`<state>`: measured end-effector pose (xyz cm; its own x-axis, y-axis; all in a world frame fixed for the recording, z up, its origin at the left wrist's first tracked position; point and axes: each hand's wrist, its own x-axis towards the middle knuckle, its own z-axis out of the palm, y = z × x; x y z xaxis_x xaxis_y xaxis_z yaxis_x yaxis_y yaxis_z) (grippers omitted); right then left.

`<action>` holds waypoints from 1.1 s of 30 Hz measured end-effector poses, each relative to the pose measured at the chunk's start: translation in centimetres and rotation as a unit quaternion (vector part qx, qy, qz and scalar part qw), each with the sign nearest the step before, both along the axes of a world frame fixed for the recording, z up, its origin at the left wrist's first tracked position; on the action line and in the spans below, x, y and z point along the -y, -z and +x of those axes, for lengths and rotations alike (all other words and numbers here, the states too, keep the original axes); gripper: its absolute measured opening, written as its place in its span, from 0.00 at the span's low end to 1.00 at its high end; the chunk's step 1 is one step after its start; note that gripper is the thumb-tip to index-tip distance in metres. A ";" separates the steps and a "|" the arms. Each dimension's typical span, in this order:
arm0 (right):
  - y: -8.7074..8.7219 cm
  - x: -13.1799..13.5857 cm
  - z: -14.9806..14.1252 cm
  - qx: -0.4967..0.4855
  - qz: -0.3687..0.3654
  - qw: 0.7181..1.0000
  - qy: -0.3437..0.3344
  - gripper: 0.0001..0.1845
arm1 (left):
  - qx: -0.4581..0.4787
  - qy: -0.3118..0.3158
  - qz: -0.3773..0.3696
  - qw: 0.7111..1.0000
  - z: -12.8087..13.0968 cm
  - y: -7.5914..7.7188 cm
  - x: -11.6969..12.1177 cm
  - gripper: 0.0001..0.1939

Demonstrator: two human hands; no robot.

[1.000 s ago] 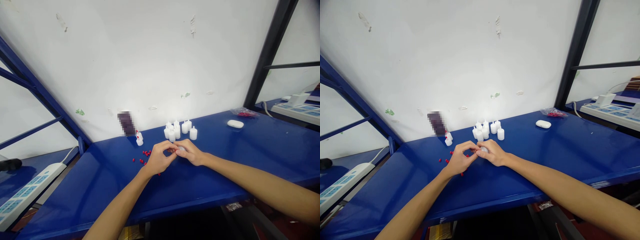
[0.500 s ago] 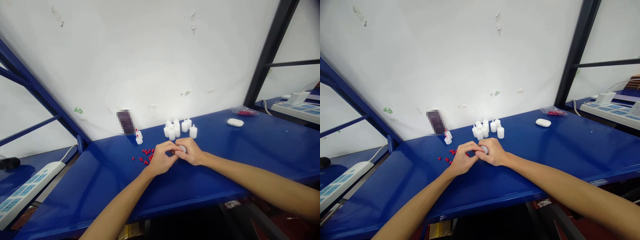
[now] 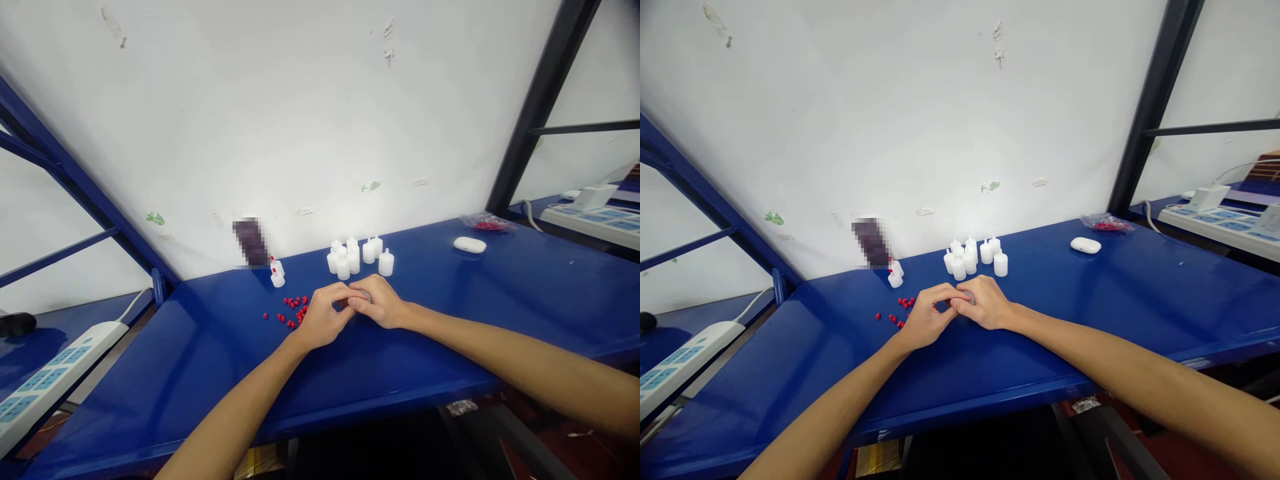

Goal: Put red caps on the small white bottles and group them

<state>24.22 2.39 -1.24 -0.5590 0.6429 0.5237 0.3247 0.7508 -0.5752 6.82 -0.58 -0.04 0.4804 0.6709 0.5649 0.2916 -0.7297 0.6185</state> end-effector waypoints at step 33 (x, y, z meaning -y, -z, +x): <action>-1.0 0.1 0.2 -0.025 -0.086 0.988 0.124 0.19 | -0.100 -0.418 0.084 0.899 -13.6 1.2 -8.7 0.14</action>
<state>24.37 2.27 -0.20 -0.3503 0.8383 0.4177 0.4543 0.5421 -0.7069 -6.83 8.16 -1.23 -0.0499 0.7579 0.6504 0.8746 -0.2813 0.3948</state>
